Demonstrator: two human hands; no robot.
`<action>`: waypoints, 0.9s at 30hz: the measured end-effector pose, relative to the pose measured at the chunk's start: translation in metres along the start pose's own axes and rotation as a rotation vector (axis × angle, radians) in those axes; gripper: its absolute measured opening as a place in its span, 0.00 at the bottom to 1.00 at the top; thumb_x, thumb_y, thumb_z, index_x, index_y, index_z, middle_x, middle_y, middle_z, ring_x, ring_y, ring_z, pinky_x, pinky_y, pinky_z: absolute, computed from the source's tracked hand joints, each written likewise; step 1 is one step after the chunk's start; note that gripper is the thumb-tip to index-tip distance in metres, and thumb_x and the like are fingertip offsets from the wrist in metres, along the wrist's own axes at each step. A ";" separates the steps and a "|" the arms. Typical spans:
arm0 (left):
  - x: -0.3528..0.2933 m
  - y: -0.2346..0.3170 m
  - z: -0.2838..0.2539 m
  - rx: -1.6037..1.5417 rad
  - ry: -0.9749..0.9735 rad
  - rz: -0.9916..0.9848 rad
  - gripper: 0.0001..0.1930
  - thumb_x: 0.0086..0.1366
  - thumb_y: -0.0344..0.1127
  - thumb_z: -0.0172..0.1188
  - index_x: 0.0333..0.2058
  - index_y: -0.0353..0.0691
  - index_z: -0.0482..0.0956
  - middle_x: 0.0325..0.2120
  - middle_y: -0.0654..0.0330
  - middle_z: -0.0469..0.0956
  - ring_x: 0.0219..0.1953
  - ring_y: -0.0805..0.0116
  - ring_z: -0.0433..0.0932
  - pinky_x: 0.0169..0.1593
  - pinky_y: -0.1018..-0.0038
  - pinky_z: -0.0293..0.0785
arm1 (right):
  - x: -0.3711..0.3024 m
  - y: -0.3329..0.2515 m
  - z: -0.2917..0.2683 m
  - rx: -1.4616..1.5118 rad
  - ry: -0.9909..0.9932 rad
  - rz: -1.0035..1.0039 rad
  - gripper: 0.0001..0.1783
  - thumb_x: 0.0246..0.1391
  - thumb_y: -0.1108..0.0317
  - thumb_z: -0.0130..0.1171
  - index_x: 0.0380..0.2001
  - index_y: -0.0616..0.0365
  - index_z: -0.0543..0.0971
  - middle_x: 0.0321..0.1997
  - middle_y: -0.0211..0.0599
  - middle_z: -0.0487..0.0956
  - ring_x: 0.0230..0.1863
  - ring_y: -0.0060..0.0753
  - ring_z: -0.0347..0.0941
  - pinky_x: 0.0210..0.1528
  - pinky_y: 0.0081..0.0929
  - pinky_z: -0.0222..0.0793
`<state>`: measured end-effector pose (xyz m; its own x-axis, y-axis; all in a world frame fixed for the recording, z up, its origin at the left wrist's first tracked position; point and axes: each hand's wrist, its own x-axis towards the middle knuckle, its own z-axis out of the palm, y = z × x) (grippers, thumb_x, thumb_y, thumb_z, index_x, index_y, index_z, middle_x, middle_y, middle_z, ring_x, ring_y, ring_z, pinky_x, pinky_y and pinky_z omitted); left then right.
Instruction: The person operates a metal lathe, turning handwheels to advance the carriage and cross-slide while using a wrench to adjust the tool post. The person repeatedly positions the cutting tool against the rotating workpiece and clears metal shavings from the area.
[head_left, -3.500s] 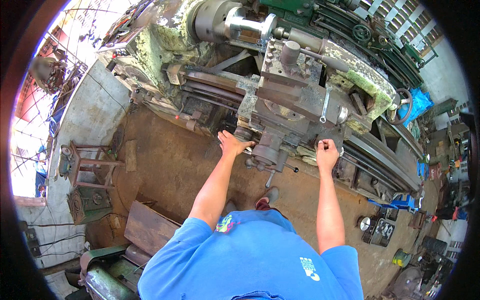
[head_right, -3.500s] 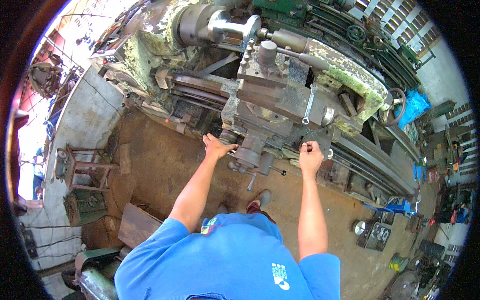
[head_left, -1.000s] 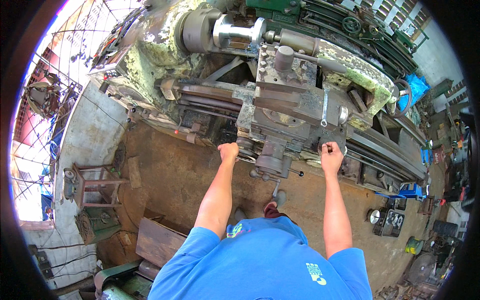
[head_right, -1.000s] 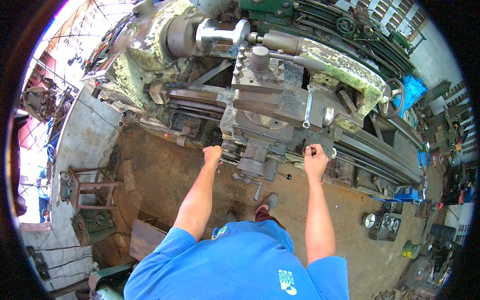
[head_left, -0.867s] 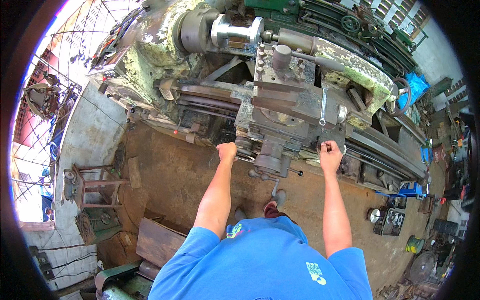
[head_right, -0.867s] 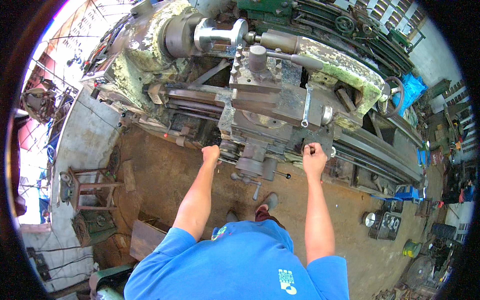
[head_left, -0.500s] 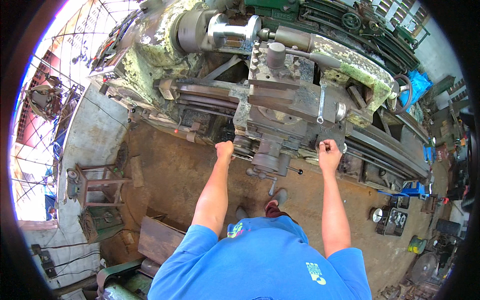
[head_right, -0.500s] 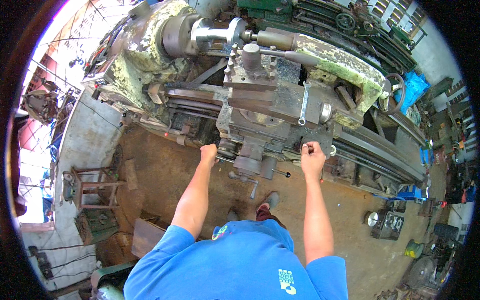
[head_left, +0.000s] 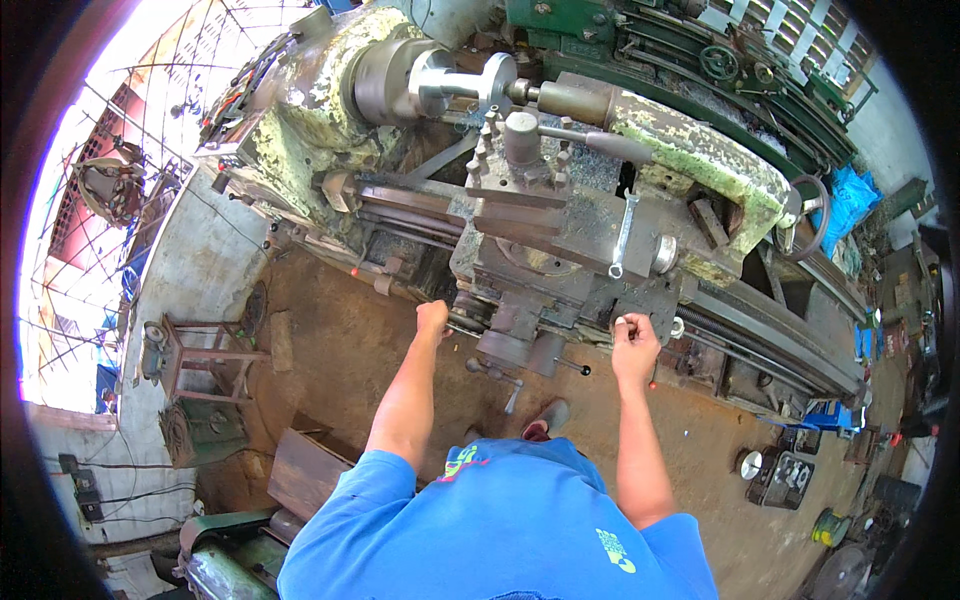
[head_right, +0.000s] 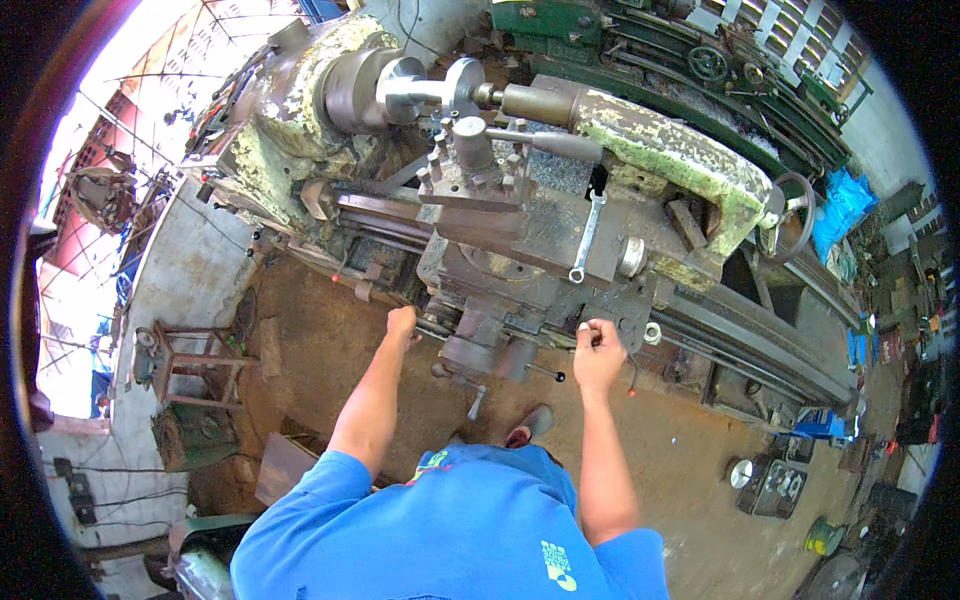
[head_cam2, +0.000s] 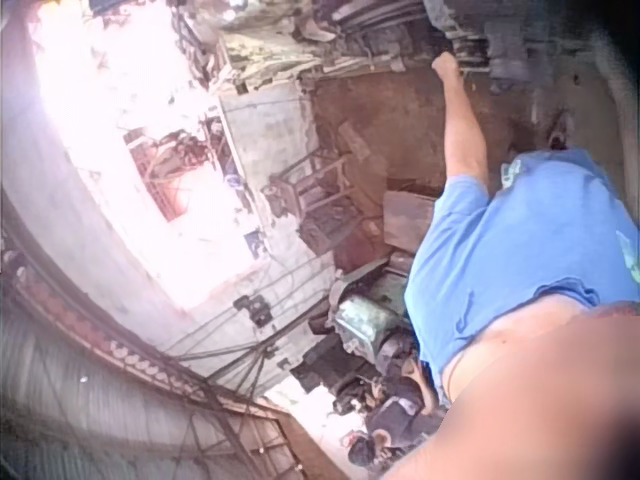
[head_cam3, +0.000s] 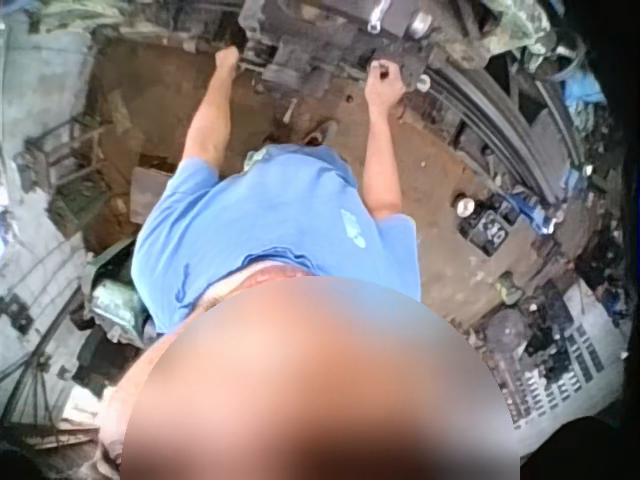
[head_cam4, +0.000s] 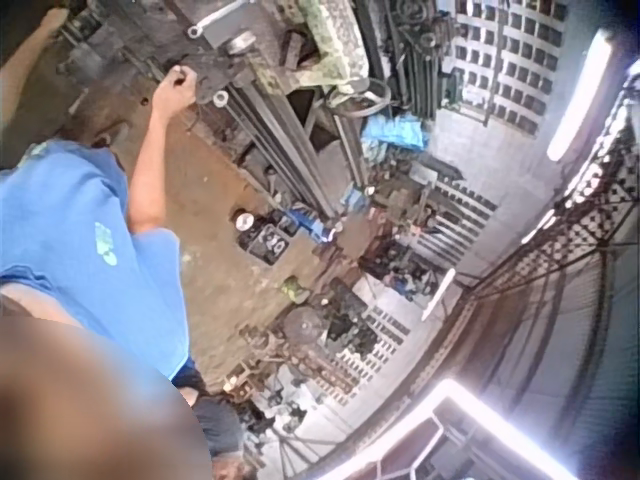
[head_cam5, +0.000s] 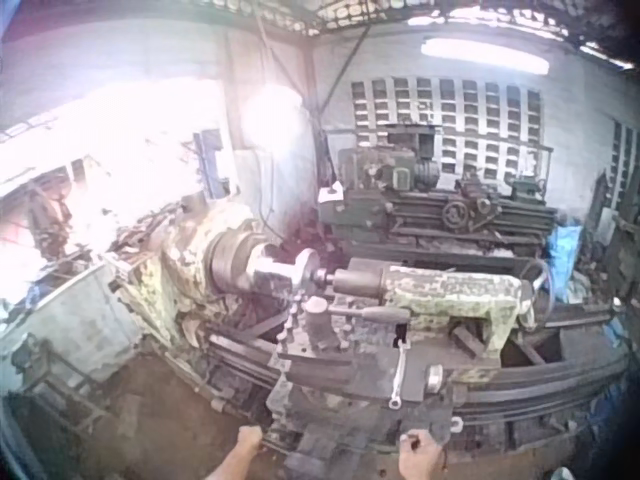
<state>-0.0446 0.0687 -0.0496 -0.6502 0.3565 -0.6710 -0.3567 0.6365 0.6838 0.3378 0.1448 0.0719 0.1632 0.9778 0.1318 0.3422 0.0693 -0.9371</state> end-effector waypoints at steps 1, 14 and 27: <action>-0.001 0.001 0.001 -0.023 0.019 -0.006 0.14 0.59 0.37 0.50 0.40 0.35 0.70 0.31 0.54 0.71 0.30 0.59 0.72 0.28 0.58 0.73 | 0.000 -0.001 -0.001 0.000 -0.017 -0.022 0.04 0.51 0.73 0.63 0.30 0.60 0.78 0.18 0.27 0.74 0.20 0.16 0.65 0.25 0.21 0.63; -0.067 0.020 0.032 0.379 0.295 0.080 0.48 0.56 0.36 0.56 0.65 0.17 0.35 0.40 0.35 0.78 0.32 0.49 0.83 0.33 0.62 0.80 | 0.002 -0.021 -0.007 -0.075 -0.144 -0.118 0.04 0.51 0.73 0.63 0.27 0.61 0.78 0.17 0.31 0.74 0.18 0.20 0.67 0.24 0.23 0.64; -0.067 0.022 0.027 0.403 0.259 0.096 0.42 0.56 0.37 0.52 0.61 0.11 0.46 0.45 0.30 0.76 0.43 0.45 0.81 0.47 0.62 0.77 | 0.006 -0.009 0.001 -0.071 -0.119 -0.028 0.04 0.51 0.73 0.63 0.28 0.61 0.78 0.17 0.31 0.74 0.19 0.19 0.67 0.24 0.22 0.64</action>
<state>0.0090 0.0777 0.0026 -0.8311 0.2775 -0.4819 -0.0318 0.8414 0.5394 0.3346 0.1500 0.0807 0.0426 0.9925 0.1146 0.4107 0.0872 -0.9076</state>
